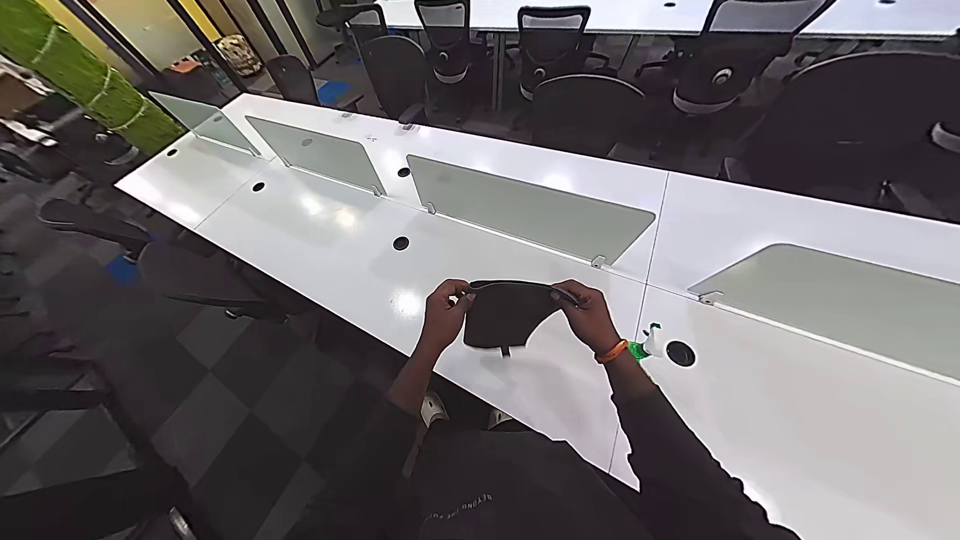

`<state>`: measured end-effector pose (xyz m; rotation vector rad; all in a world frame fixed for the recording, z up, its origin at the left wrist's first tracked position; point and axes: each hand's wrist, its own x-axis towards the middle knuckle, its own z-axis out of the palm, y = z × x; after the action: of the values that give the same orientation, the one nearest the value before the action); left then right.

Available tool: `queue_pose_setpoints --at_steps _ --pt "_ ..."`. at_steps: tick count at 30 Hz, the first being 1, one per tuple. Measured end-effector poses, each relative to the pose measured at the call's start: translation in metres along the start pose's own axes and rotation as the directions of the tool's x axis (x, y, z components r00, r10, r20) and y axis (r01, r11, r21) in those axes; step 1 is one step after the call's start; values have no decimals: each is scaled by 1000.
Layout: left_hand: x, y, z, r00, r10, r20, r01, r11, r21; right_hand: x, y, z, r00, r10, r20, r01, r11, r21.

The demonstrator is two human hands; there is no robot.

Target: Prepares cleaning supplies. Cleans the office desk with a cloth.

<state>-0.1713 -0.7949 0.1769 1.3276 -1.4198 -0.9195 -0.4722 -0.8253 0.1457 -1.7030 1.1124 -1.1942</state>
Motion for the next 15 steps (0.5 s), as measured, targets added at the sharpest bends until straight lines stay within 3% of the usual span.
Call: queue_pose_setpoints --at_steps 3,5,8,10,12,15 --pt "-4 5 9 991 129 -25 -130 991 -37 -10 -7 -12 992 -119 -49 121 992 23" --pt "-12 -8 12 990 138 -14 -138 990 -31 -24 1 -11 990 -135 -46 136 990 27" --pt "-45 -59 22 995 -91 35 88 993 76 -65 42 13 1000 -7 -10 6 997 -78" --pt "-78 -106 29 952 -293 84 277 946 169 -104 78 33 985 155 80 -141 977 -160" --pt "-114 -149 32 880 -447 163 391 875 287 -143 105 49 926 320 199 -269 931 -245" --pt "-153 -189 28 696 -618 365 443 770 459 -189 124 62 757 516 401 -361 842 -400"
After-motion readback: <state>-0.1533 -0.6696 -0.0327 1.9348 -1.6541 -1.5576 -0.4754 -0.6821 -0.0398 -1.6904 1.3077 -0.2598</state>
